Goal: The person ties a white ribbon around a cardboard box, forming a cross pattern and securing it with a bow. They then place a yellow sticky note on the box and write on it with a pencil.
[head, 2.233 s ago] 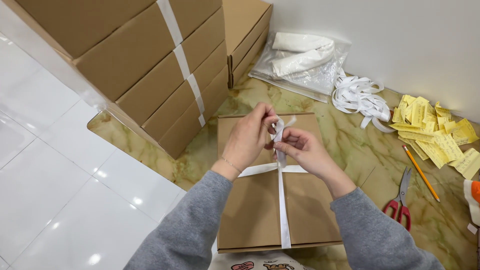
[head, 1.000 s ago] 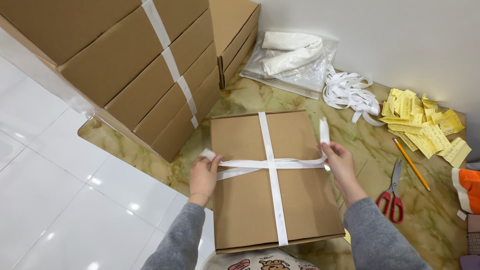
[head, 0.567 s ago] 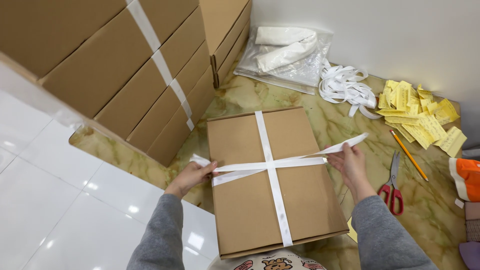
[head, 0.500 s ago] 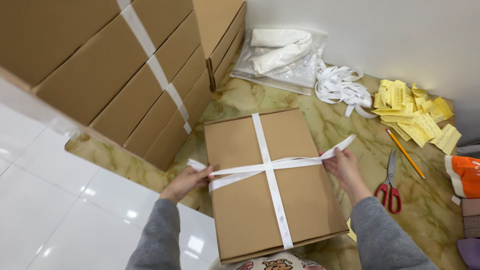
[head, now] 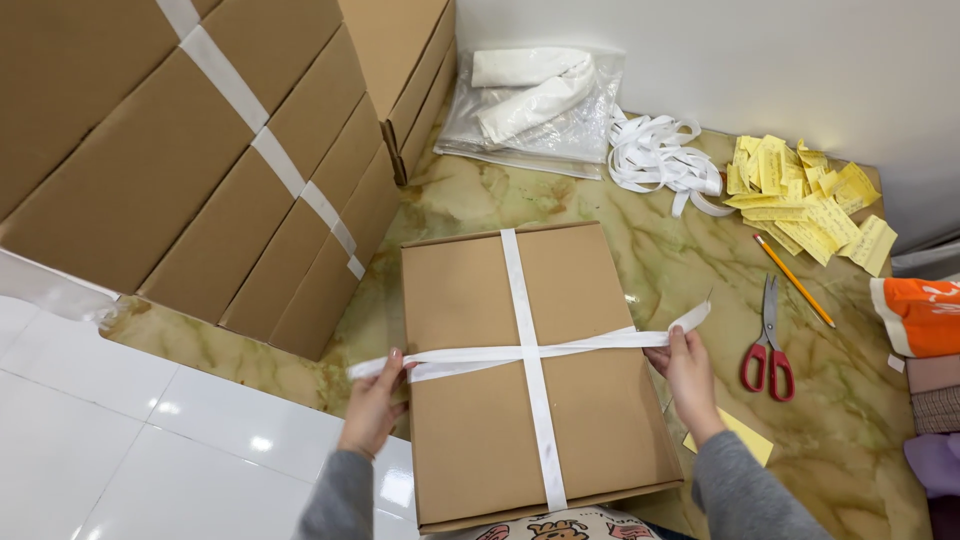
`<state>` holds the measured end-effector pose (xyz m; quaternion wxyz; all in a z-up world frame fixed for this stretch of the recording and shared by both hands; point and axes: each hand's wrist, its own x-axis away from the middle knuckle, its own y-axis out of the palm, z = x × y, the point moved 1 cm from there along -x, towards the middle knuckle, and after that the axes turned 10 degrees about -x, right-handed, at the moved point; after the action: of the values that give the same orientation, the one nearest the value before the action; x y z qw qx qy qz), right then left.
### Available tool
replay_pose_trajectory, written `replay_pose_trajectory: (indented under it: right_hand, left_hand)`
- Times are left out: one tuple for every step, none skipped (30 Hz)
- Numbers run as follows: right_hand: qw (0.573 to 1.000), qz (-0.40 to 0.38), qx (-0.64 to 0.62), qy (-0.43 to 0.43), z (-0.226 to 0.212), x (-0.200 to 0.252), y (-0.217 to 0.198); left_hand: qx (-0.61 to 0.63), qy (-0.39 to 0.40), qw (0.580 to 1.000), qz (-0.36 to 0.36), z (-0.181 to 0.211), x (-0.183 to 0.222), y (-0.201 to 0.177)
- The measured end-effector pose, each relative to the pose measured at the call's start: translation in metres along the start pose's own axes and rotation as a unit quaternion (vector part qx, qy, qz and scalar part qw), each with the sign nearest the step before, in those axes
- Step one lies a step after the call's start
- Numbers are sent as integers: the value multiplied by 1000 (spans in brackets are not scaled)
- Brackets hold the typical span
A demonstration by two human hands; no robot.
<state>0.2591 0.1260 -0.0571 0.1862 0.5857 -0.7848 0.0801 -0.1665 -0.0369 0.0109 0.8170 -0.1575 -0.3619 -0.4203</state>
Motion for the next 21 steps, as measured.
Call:
replay_pose_trajectory:
  right_hand:
    - [1000,2,0,1,10,7,0]
    - [999,15,5,-36,18,13,-1]
    - [997,27,10,-72,27,20,-1]
    - [997,27,11,-73,25,22,0]
    - [996,17,-16,-88,24,25,1]
    - [994,7,-43,-103,22,27,3]
    - [994,8,-43,-103,17,28,3]
    - [993,20,-8,-117,11,28,5]
    - [991,32,28,-131,6,28,6]
    - [990,32,27,-132,-6,36,13]
    - [989,17,7,-144,-17,43,20]
    - [988,3,-13,-155,-28,52,27]
    - [988,2,-12,-155,-26,48,25]
    - [991,-24,-38,-127,-23,43,24]
    - [992,-51,-64,-98,-20,39,24]
    - [992,-52,-65,-99,-6,27,17]
    - [995,-49,-73,-40,9,14,10]
    - [996,-46,-80,19,24,0,2]
    - [996,-46,-80,17,27,-2,2]
    - [995,-41,-91,10,33,-2,0]
    - [994,-35,-102,2,39,-2,-1]
  left_hand:
    - [-2,-2,1000,-1,-12,1,3]
    - [17,46,998,28,-24,3,6]
    - [36,93,993,57,-36,5,9]
    - [37,93,993,57,-30,13,14]
    - [29,74,994,79,-24,20,19]
    - [21,55,993,100,-18,28,23]
    - [21,54,993,100,-15,29,23]
    - [-18,64,992,104,-10,29,22]
    - [-56,75,990,107,-5,29,22]
    - [-56,76,990,107,1,28,22]
    - [-60,91,989,101,8,27,21]
    - [-64,105,988,95,14,27,21]
    - [-64,104,988,95,15,19,20]
    - [-50,66,994,73,16,11,19]
    - [-37,27,998,52,17,3,18]
    - [-37,29,998,51,8,-3,16]
    - [-15,28,998,51,-1,-9,15]
    - [7,28,998,49,-9,-16,15]
    - [8,30,998,48,-10,-7,20]
    - [46,41,996,59,-12,4,22]
    - [84,53,993,70,-15,15,25]
